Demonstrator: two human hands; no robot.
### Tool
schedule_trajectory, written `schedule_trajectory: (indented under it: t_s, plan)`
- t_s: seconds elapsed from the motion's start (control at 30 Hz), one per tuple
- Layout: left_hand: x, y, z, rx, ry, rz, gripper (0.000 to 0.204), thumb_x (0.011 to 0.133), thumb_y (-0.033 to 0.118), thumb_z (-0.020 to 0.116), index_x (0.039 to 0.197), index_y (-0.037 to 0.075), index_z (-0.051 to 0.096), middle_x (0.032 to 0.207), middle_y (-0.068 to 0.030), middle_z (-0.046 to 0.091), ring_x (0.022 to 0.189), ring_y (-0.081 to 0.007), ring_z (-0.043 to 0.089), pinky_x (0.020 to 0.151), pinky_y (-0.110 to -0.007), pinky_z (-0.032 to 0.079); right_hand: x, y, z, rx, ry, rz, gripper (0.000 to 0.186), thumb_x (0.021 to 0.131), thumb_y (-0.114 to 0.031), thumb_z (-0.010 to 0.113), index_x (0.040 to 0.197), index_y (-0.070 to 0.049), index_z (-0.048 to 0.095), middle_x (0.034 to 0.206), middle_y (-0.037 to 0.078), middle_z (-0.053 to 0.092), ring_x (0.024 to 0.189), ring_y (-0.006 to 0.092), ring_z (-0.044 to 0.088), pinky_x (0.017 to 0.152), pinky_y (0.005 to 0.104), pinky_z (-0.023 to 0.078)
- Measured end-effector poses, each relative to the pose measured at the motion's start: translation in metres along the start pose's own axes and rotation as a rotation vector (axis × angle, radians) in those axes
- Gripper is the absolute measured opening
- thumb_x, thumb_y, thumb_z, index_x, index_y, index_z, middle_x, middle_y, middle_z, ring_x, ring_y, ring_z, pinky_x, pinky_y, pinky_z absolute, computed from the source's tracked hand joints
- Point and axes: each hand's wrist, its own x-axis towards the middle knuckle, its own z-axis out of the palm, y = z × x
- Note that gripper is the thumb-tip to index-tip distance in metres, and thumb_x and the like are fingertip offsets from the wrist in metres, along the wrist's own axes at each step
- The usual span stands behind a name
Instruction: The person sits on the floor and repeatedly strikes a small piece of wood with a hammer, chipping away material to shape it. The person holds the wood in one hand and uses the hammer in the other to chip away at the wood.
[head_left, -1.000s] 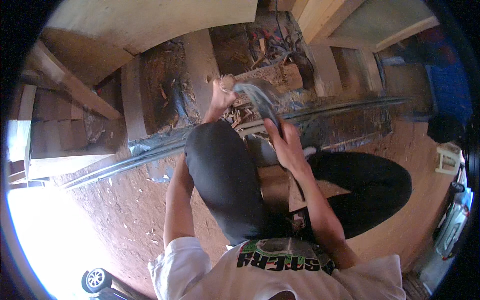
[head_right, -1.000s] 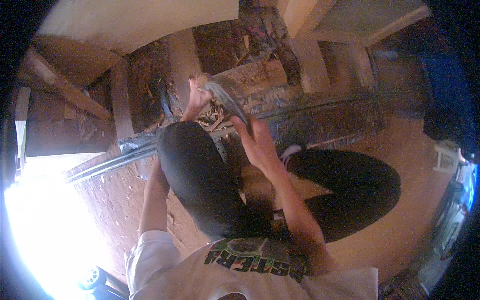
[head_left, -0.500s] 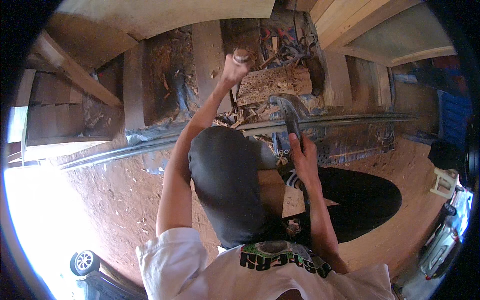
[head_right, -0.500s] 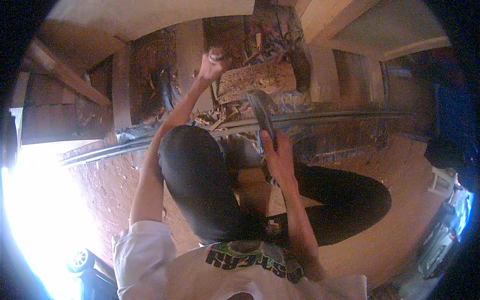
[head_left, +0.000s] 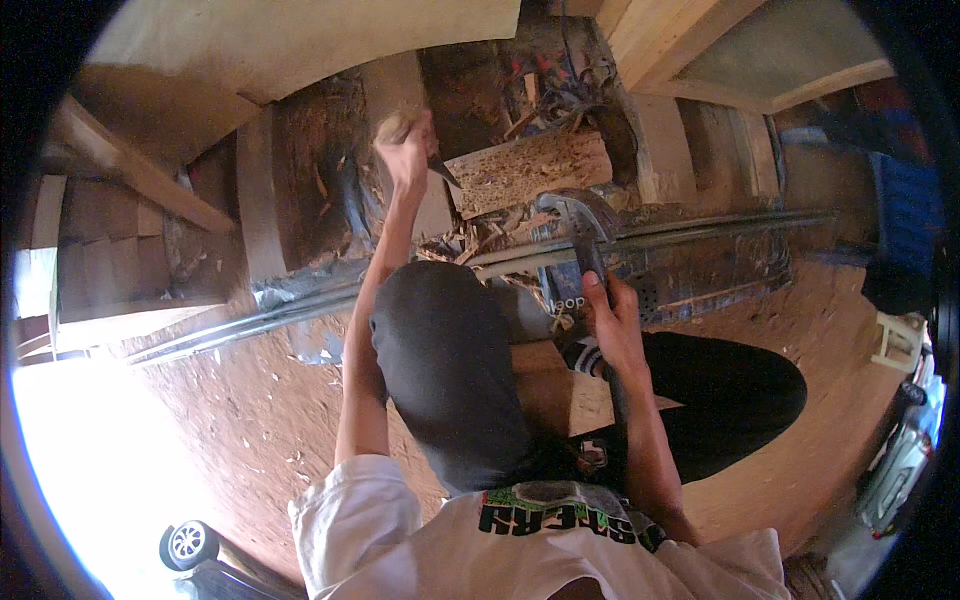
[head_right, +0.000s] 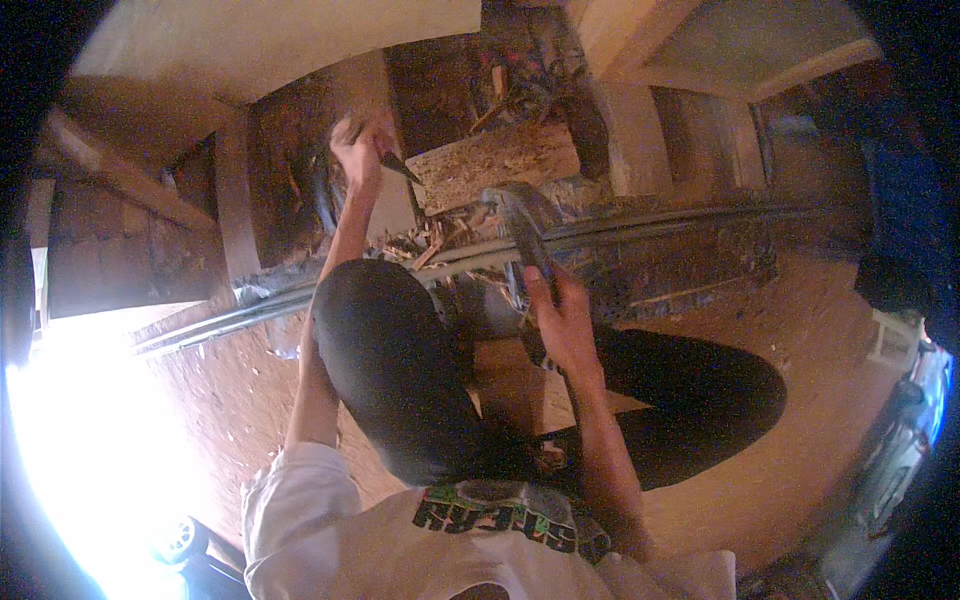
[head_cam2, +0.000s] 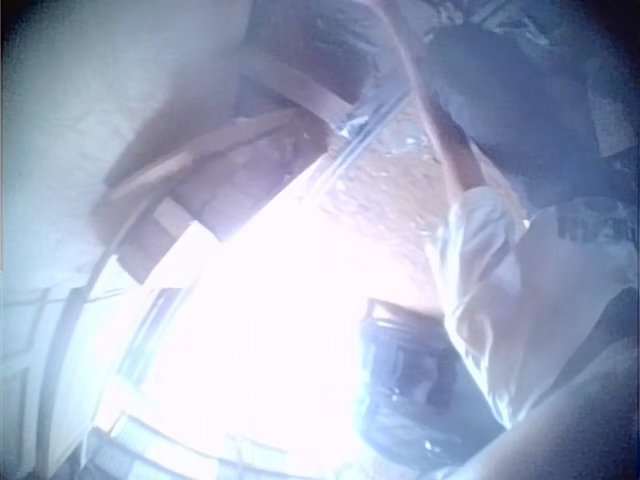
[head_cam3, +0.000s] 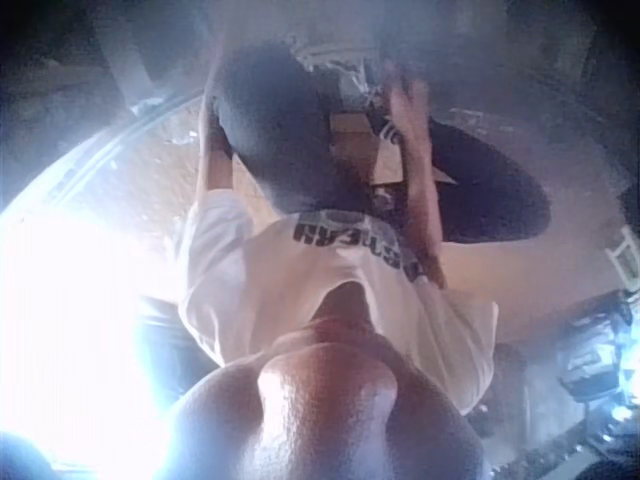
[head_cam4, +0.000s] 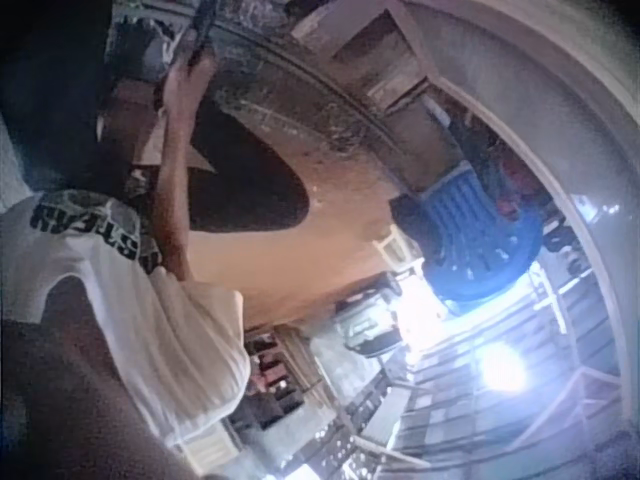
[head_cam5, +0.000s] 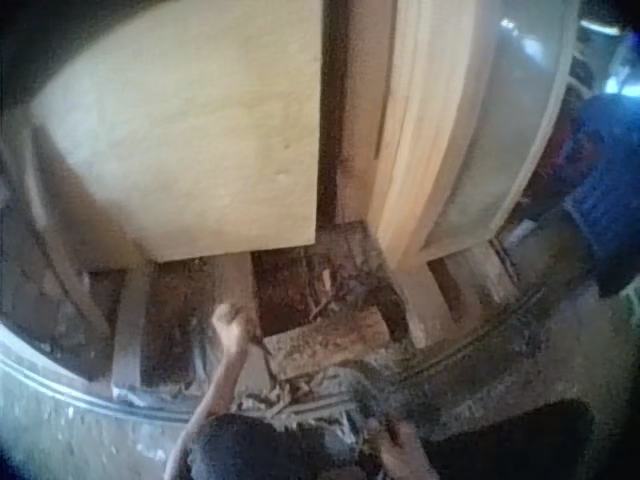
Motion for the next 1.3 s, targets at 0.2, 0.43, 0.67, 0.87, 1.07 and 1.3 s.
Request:
schedule_trajectory:
  t_s: [0.2,0.43,0.67,0.87,1.07,1.3]
  plan:
    - [-0.025,0.004,0.020,-0.186,-0.124,0.128,0.020,0.084,0.005,0.069,0.072,0.007,0.053,0.058,-0.0009,0.051,0.050,-0.0102,0.047,0.045,-0.025,0.033,0.003,-0.008,-0.005,0.080,0.021,-0.026,0.039,0.094,-0.044,0.057,0.082,-0.008,0.051,0.060,-0.006,0.039,0.049,0.0031,0.034,0.043,0.0239,0.025]
    - [-0.054,-0.084,0.032,0.083,-0.326,0.014,0.019,0.070,0.015,0.072,0.079,0.005,0.058,0.074,-0.0033,0.059,0.071,-0.0160,0.059,0.067,-0.032,0.045,0.012,-0.062,-0.021,-0.009,0.060,-0.412,0.029,0.096,-0.032,0.057,0.085,-0.006,0.053,0.059,-0.006,0.042,0.049,0.0034,0.038,0.044,0.0241,0.030]
    - [-0.048,-0.067,0.042,0.204,-0.335,0.223,0.014,0.070,0.007,0.066,0.077,0.004,0.054,0.072,-0.0012,0.057,0.063,-0.0136,0.053,0.060,-0.030,0.044,0.049,-0.069,0.010,-0.462,0.026,-0.596,0.034,0.095,-0.033,0.056,0.094,0.001,0.055,0.066,0.006,0.054,0.062,0.0200,0.053,0.059,0.0367,0.043]
    - [-0.046,-0.052,0.034,0.288,-0.255,0.156,0.024,0.081,0.005,0.063,0.061,0.006,0.048,0.058,0.0018,0.050,0.056,-0.0099,0.051,0.053,-0.029,0.041,0.041,-0.029,-0.002,-0.252,-0.021,-0.395,0.040,0.097,-0.037,0.054,0.096,0.002,0.055,0.070,0.002,0.050,0.062,0.0166,0.049,0.057,0.0333,0.041]
    - [-0.008,-0.022,0.044,-0.227,0.172,0.130,0.025,0.085,0.013,0.057,0.064,0.012,0.044,0.055,0.0021,0.041,0.053,-0.0109,0.045,0.049,-0.029,0.039,0.025,0.001,-0.019,0.150,0.058,-0.170,0.040,0.097,-0.034,0.053,0.116,0.001,0.055,0.102,0.009,0.060,0.091,0.0199,0.054,0.086,0.0346,0.042]
    - [-0.014,0.024,0.040,-0.259,-0.119,0.119,0.013,0.081,-0.002,0.058,0.076,0.008,0.050,0.059,-0.0024,0.049,0.059,-0.0099,0.051,0.054,-0.027,0.042,0.025,0.031,-0.028,0.121,0.148,-0.093,0.034,0.097,-0.039,0.054,0.081,-0.010,0.045,0.059,-0.006,0.037,0.047,0.0041,0.034,0.043,0.0233,0.026]
